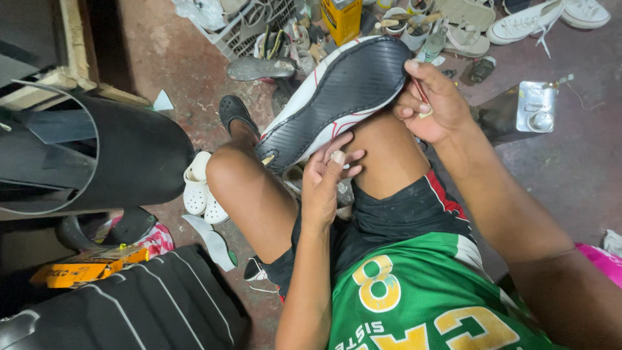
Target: The person sits on the floor and cleans a white and red sneaker. They use a white cloth to wipe the upper and sides, then switch to a red abrasive pad to scrub the sole and heel areas. The person rotates the shoe to access different surfaces during the cleaning process.
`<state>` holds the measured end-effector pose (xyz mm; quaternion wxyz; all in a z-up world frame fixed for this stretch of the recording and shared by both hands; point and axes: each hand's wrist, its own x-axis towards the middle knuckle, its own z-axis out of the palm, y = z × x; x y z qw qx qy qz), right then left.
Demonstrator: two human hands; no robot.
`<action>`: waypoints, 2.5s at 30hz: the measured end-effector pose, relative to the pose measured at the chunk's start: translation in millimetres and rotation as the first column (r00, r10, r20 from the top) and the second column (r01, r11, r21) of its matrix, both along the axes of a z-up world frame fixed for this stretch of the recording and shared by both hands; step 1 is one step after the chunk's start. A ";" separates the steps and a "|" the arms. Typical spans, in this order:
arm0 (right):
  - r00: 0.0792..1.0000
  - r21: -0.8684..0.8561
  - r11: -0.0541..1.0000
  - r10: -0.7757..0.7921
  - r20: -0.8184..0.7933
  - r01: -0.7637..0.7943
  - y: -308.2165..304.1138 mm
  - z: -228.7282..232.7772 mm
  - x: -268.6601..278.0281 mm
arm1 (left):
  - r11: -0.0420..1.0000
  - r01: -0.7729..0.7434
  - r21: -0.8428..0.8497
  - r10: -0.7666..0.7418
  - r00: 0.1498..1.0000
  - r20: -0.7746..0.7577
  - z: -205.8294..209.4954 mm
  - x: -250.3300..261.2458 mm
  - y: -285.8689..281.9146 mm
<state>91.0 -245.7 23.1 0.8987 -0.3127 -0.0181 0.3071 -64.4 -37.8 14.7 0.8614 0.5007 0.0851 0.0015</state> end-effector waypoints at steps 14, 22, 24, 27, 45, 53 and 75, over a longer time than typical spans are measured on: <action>0.994 -0.112 0.993 0.045 0.103 -0.033 1.6 -5.2 20.4 | 0.776 -0.282 0.565 0.257 0.958 0.125 90.6 -25.7 48.3; 0.876 -0.517 0.847 0.152 0.457 0.123 43.9 57.9 -26.9 | 0.103 -0.529 0.842 -0.053 0.842 0.536 120.4 34.2 13.4; 0.845 -0.563 0.818 0.214 0.489 0.118 44.3 66.5 -39.4 | 0.255 -0.378 0.890 0.017 0.922 0.387 103.9 35.2 12.1; 0.875 -0.557 0.823 0.187 0.446 0.108 36.9 71.5 -44.4 | 0.275 -0.340 0.899 -0.026 0.932 0.360 84.3 29.6 25.9; 0.673 -0.622 0.740 0.326 0.664 0.256 45.1 61.9 -47.1 | 0.361 -0.285 0.888 -0.049 0.945 0.323 59.7 33.8 42.4; 0.714 -0.496 0.824 0.171 0.679 0.274 47.1 61.9 -21.1 | 0.282 -0.351 0.893 -0.065 0.922 0.383 66.2 34.8 36.1; 0.980 -0.468 0.873 0.187 0.060 -0.138 85.5 -11.1 -94.1 | 0.792 -0.349 0.502 0.444 0.892 -0.081 -39.4 121.3 160.8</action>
